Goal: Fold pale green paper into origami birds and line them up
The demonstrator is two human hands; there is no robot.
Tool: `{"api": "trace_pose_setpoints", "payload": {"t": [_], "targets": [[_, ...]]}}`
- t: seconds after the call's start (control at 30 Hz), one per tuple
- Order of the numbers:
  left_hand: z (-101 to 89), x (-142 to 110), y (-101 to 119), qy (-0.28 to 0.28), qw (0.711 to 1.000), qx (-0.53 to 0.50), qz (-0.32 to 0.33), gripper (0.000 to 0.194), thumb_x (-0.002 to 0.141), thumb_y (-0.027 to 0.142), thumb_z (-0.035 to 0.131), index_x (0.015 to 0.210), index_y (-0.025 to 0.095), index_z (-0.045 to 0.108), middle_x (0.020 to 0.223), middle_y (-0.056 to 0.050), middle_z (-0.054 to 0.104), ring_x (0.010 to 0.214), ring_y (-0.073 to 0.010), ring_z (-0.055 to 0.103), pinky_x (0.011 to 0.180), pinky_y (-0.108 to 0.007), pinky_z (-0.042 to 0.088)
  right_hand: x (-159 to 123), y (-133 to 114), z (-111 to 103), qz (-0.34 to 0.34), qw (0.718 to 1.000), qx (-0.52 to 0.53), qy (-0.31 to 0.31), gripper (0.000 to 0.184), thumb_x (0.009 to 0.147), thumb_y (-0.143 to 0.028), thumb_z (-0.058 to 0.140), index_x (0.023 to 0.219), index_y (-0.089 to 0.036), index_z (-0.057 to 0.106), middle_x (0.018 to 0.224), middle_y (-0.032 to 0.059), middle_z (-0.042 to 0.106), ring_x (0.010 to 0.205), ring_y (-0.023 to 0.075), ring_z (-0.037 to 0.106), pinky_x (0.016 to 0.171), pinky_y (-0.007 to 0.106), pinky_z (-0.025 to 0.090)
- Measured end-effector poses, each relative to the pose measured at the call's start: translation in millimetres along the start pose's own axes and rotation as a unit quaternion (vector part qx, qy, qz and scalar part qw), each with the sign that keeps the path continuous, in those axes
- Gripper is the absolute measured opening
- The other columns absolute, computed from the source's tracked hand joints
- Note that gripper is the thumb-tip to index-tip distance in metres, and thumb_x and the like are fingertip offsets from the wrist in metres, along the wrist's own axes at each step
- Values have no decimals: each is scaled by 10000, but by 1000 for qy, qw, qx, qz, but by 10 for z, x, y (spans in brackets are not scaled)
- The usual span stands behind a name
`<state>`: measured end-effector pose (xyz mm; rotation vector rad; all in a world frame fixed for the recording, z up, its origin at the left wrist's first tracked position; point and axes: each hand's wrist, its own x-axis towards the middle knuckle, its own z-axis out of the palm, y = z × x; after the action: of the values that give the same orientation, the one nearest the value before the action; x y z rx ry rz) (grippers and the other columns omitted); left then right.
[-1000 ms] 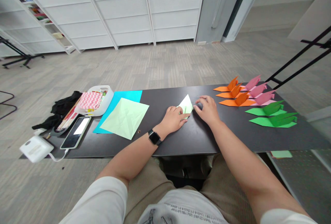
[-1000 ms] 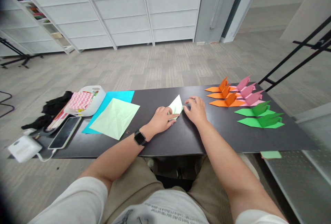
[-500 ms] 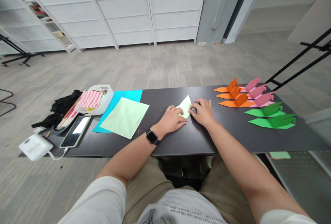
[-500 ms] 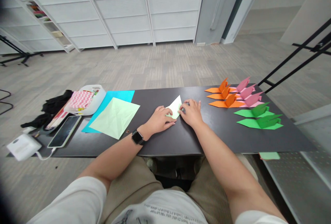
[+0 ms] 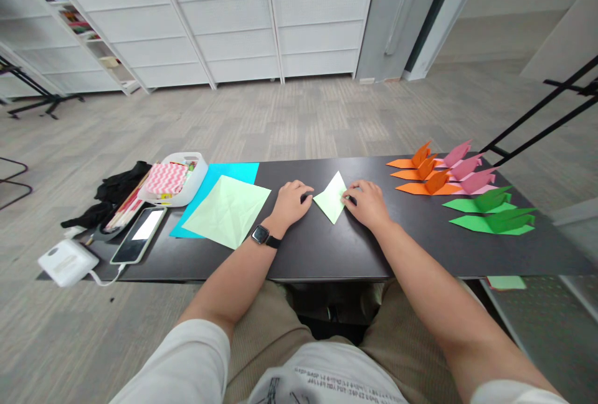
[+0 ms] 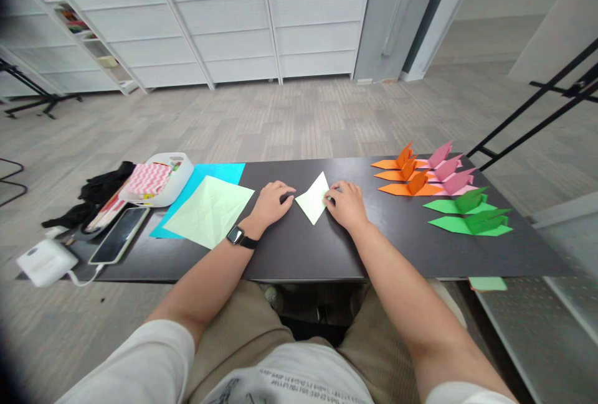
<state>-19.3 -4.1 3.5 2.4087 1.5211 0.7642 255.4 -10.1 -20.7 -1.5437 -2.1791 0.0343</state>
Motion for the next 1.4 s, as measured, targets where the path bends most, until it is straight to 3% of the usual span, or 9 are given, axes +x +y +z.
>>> {"api": "trace_pose_setpoints", "payload": {"t": [0.33, 0.67, 0.83, 1.27, 1.4], "targets": [[84, -21, 65, -32, 999, 15, 10, 282, 970, 182, 567, 1133, 261, 782, 1164, -42, 733, 1068, -235, 627, 1013, -426, 474, 11, -43, -17, -23, 999, -12, -30, 212, 1001, -307, 615, 1042, -262, 818, 1076, 82, 724, 1013, 282, 610, 858, 421, 442], [58, 7, 80, -33, 997, -50, 52, 172, 1007, 310, 643, 1140, 260, 740, 1168, -44, 721, 1109, -223, 636, 1038, -401, 476, 11, -7, -39, -92, 993, 41, -56, 251, 1009, -299, 591, 1067, -295, 835, 1050, 68, 733, 983, 246, 640, 868, 388, 450], [85, 2, 72, -29, 997, -52, 52, 142, 1011, 340, 651, 1015, 244, 755, 1126, -39, 710, 1067, -213, 634, 1020, -394, 474, -10, -74, -107, -129, 987, 60, -74, 238, 979, -269, 627, 1104, -309, 825, 1067, 51, 730, 1018, 233, 640, 887, 382, 419], [217, 26, 209, -36, 998, 32, 29, 112, 994, 322, 648, 974, 242, 723, 1103, -49, 689, 1069, -246, 589, 1025, -441, 436, -16, -100, -104, -121, 987, 65, -78, 180, 976, -340, 645, 1032, -266, 799, 1062, 58, 724, 1024, 242, 635, 906, 385, 413], [250, 35, 226, -31, 997, 55, 34, 102, 1000, 298, 629, 994, 239, 713, 1111, -47, 685, 1072, -250, 579, 1031, -443, 423, -20, -115, -118, -128, 987, 55, -85, 226, 983, -326, 623, 1125, -261, 786, 1074, 67, 726, 1024, 250, 629, 916, 389, 417]]}}
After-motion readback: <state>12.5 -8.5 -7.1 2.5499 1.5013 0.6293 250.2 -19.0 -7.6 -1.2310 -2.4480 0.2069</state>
